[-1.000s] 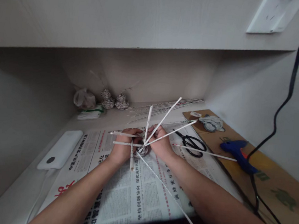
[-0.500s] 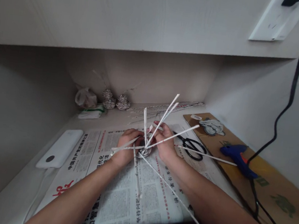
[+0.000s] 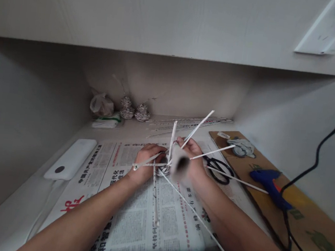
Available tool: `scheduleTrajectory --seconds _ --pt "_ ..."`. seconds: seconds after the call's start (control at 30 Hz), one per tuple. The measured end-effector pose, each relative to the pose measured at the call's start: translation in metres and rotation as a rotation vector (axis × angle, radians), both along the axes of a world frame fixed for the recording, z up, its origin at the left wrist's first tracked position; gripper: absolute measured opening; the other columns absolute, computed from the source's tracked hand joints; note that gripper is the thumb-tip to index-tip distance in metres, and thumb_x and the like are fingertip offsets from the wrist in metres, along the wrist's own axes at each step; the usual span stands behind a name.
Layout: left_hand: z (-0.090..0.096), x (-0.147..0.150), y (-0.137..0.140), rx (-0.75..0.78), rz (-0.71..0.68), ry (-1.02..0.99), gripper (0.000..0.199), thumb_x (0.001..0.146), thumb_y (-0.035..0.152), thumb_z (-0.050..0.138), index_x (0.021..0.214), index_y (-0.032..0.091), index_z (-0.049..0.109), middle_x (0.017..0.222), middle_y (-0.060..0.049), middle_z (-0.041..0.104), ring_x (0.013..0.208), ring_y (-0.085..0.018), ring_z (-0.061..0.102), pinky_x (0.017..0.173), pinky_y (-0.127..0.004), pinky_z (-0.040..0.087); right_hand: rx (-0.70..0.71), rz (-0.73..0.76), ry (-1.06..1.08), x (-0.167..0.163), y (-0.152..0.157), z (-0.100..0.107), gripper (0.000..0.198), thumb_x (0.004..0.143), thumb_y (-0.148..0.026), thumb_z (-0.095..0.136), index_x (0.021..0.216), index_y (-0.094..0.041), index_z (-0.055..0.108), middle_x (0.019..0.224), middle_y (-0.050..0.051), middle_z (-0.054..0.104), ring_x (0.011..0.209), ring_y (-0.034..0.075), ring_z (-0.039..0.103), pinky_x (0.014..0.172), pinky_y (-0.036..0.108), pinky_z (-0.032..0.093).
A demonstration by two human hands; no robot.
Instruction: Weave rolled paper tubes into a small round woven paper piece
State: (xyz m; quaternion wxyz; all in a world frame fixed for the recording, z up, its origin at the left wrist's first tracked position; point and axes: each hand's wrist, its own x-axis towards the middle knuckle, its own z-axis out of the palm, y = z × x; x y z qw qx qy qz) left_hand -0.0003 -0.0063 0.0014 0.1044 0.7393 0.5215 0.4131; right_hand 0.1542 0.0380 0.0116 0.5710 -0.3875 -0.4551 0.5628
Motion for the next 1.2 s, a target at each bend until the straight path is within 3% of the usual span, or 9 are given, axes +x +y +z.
scheduleTrajectory --seconds 0.2,0.33,0.5,0.83,0.97,1.07,1.2 --pt "-0.006 0.0 0.004 -0.018 0.053 -0.061 0.018 0.086 0.018 0.061 0.101 0.021 0.07 0.099 -0.009 0.075 0.093 -0.025 0.067 0.085 -0.041 0.052 -0.002 -0.021 -0.288 0.002 0.005 -0.016 0.036 0.061 -0.036 0.077 0.086 -0.022 0.054 0.059 -0.007 0.06 0.045 0.012 0.055 0.043 0.022 0.043" --pt "-0.006 0.001 0.004 -0.062 0.07 -0.087 0.009 0.084 0.018 0.061 0.09 0.021 0.068 0.087 -0.006 0.074 0.083 -0.023 0.068 0.075 -0.037 0.053 -0.045 0.018 -0.477 0.006 0.0 -0.009 0.026 0.067 -0.033 0.072 0.082 -0.022 0.053 0.052 -0.008 0.057 0.037 0.01 0.049 0.037 0.021 0.036" --pt "-0.004 0.0 0.001 -0.026 0.068 -0.061 0.008 0.084 0.02 0.062 0.077 0.021 0.066 0.077 -0.005 0.071 0.077 -0.022 0.065 0.072 -0.034 0.05 -0.139 0.076 -0.431 0.006 -0.007 0.004 0.016 0.071 -0.025 0.067 0.083 -0.022 0.057 0.047 -0.008 0.057 0.032 0.009 0.043 0.033 0.019 0.032" --pt "-0.009 -0.002 0.003 0.036 0.0 -0.044 0.011 0.078 0.01 0.061 0.076 0.02 0.065 0.081 -0.004 0.07 0.08 -0.02 0.063 0.076 -0.03 0.048 -0.096 0.144 -0.363 0.008 -0.003 -0.001 0.012 0.068 -0.024 0.07 0.078 -0.018 0.065 0.051 -0.004 0.061 0.036 0.008 0.046 0.034 0.018 0.033" --pt "-0.007 -0.002 0.003 0.034 0.009 -0.042 0.011 0.077 0.01 0.061 0.075 0.02 0.065 0.078 -0.004 0.069 0.079 -0.02 0.064 0.076 -0.031 0.049 -0.03 0.252 -0.349 0.009 -0.001 -0.003 0.01 0.069 -0.022 0.07 0.076 -0.017 0.066 0.052 -0.002 0.061 0.041 0.01 0.05 0.039 0.02 0.038" --pt "-0.007 -0.002 0.003 0.039 0.006 -0.029 0.012 0.076 0.009 0.061 0.075 0.02 0.065 0.077 -0.004 0.069 0.08 -0.02 0.064 0.077 -0.032 0.049 0.116 0.329 -0.513 0.012 -0.002 -0.003 0.001 0.071 -0.018 0.066 0.07 -0.018 0.067 0.056 0.0 0.062 0.053 0.014 0.057 0.05 0.024 0.046" --pt "-0.008 -0.003 0.004 0.035 0.003 -0.004 0.011 0.078 0.01 0.061 0.077 0.02 0.066 0.076 -0.003 0.068 0.078 -0.02 0.063 0.074 -0.03 0.048 0.388 0.163 -0.92 0.017 -0.005 0.002 0.017 0.072 -0.007 0.058 0.068 -0.021 0.067 0.076 0.005 0.068 0.075 0.02 0.064 0.072 0.032 0.05"
